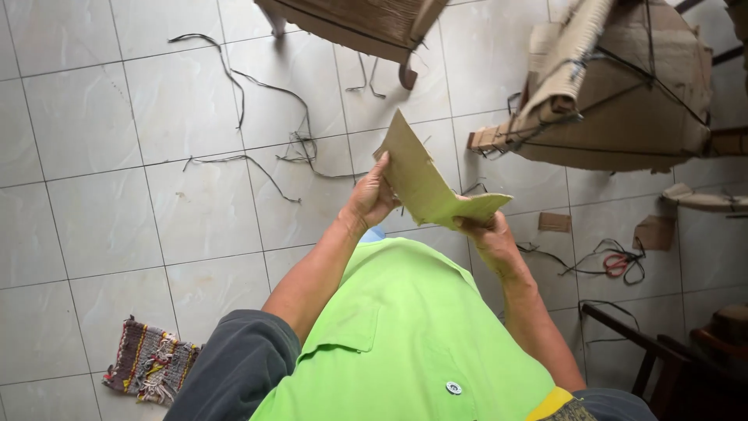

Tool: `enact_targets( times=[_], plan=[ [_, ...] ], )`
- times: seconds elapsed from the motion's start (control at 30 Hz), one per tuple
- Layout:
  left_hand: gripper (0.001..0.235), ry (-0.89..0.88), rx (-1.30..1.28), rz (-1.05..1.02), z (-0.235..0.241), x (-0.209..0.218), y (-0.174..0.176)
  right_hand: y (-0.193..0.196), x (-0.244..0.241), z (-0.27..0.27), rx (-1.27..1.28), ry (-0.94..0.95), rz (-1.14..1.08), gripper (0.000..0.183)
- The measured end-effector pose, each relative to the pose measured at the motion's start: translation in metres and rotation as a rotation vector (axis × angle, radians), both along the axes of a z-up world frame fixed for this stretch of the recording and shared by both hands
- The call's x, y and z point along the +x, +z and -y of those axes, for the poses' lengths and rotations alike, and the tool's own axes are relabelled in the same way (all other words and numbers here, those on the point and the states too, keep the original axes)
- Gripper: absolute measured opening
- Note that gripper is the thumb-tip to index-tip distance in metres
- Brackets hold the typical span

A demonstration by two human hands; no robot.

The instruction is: Wrapping cardboard around wooden furniture frames and securing it with string for protection during transport.

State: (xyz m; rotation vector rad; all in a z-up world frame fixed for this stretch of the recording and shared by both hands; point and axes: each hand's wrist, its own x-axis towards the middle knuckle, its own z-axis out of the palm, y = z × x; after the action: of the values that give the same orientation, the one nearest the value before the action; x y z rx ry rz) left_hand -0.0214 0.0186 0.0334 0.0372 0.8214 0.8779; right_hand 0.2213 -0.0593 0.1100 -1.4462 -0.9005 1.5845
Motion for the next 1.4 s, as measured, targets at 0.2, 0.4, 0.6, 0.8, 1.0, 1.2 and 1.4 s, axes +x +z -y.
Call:
enact_targets(
  times=[0.2, 0.4, 0.6, 0.8, 1.0, 1.2, 1.4],
  plan=[
    [0.050, -0.169, -0.001, 0.004, -0.038, -0.053, -0.009, -0.010, -0.049, -0.045, -0.064, -0.171, -0.020, 0.025],
    [0.032, 0.099, 0.007, 0.151, -0.077, -0.058, -0.019, -0.017, -0.063, -0.085, 0.115, -0.281, -0.014, 0.023],
    [0.028, 0.193, -0.037, 0.132, -0.141, -0.037, -0.059, 0.004, -0.059, -0.164, 0.241, -0.284, 0.026, 0.025],
    [0.032, 0.198, -0.032, 0.046, -0.269, -0.014, -0.079, -0.007, -0.038, -0.279, 0.261, -0.317, -0.008, 0.018],
    [0.032, 0.211, -0.107, -0.079, -0.387, 0.030, -0.131, -0.006, -0.002, -0.388, 0.245, -0.351, 0.005, 0.012],
    [0.118, 0.118, -0.160, -0.697, -0.449, 0.070, -0.128, -0.041, 0.016, -0.471, 0.214, -0.258, 0.076, 0.010],
    [0.114, -0.340, 0.146, -0.749, -0.472, 0.089, -0.014, -0.071, 0.004, -0.503, -0.021, -0.253, 0.186, 0.023]
  ],
)
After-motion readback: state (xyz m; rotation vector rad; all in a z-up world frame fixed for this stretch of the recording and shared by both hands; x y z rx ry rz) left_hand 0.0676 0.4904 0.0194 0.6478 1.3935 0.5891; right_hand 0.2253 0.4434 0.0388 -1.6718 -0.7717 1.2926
